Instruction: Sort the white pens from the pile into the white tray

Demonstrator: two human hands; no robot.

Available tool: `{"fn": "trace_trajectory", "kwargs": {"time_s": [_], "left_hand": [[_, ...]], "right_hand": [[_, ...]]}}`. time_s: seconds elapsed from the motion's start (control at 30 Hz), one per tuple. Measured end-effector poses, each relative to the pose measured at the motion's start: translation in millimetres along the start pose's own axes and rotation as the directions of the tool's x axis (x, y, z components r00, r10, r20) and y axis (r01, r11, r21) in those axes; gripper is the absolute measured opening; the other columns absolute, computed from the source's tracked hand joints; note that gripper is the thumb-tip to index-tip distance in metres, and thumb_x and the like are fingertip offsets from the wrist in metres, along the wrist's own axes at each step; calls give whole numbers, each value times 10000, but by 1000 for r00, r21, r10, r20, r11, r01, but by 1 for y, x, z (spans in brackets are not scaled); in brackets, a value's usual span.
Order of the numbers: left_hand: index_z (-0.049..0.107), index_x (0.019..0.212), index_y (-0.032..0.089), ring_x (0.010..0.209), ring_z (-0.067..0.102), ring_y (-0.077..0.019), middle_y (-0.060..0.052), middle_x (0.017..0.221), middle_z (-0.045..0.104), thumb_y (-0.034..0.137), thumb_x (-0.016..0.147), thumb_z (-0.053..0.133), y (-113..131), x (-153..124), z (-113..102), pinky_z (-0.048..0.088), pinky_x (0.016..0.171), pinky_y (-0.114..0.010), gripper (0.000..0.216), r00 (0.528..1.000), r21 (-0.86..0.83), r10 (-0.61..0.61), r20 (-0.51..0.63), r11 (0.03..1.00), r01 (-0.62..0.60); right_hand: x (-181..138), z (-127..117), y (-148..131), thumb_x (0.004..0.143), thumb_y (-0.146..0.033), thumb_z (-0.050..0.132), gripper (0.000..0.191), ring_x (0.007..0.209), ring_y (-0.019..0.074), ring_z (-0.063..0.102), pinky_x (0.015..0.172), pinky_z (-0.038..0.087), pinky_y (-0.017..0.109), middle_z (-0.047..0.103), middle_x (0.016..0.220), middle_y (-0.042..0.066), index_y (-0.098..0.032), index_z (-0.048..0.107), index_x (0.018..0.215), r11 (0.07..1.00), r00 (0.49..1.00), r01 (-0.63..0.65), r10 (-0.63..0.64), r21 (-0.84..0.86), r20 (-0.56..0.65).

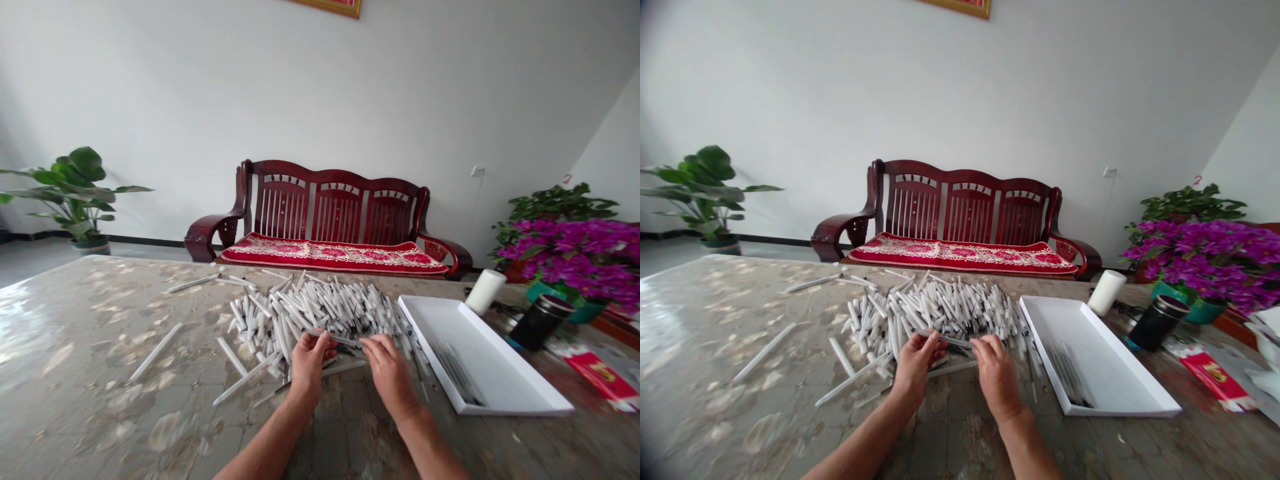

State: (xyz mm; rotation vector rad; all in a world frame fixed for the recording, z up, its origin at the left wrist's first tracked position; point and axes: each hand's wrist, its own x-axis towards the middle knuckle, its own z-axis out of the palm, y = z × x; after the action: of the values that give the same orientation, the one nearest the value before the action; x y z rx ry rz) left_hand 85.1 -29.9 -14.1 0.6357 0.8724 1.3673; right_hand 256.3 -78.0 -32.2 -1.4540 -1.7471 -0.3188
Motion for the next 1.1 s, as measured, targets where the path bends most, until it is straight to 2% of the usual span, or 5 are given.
{"fn": "trace_trajectory", "kwargs": {"time_s": [0.47, 0.67, 0.83, 0.97, 1.1], "left_hand": [[626, 700, 164, 577, 657, -147, 2, 611, 678, 523, 424, 912, -5, -3, -1, 527, 569, -254, 536, 998, -18, -34, 44, 999, 34], [619, 734, 171, 565, 644, -144, -13, 626, 687, 524, 496, 890, 1, -3, -4, 514, 555, -242, 505, 993, 51, 39, 113, 998, -45], [638, 727, 178, 553, 609, -143, -13, 624, 668, 521, 533, 871, 8, -5, -2, 509, 538, -252, 458, 969, 98, 113, 218, 986, -137], [651, 716, 181, 537, 581, -138, -20, 637, 670, 530, 546, 863, 8, -6, -1, 508, 531, -263, 442, 955, 126, 128, 268, 978, -166], [651, 713, 175, 545, 587, -138, -14, 623, 662, 543, 510, 874, 2, -4, 1, 500, 514, -246, 476, 966, 118, 93, 243, 985, -125]], "right_hand": [[2, 5, -6, 957, -192, 517, 245, 918, 171, 705, 827, 566, 269, 733, 972, 68, -231, 748, 1029, 966, 999, 5, 5, 259, -37], [3, 6, -7, 891, -269, 581, 195, 829, 188, 709, 764, 572, 287, 748, 876, 65, -237, 773, 908, 892, 985, -174, 159, 417, 72], [4, 3, -8, 779, -419, 684, 212, 631, 201, 679, 580, 566, 305, 740, 732, 31, -242, 780, 844, 651, 855, -519, 392, 554, 341], [5, -1, -6, 731, -447, 723, 235, 599, 215, 676, 560, 567, 330, 733, 671, 8, -253, 784, 847, 492, 742, -670, 432, 556, 512], [10, -7, -9, 817, -411, 645, 211, 746, 208, 701, 683, 570, 322, 763, 810, 20, -271, 789, 882, 677, 845, -523, 331, 518, 420]]}}
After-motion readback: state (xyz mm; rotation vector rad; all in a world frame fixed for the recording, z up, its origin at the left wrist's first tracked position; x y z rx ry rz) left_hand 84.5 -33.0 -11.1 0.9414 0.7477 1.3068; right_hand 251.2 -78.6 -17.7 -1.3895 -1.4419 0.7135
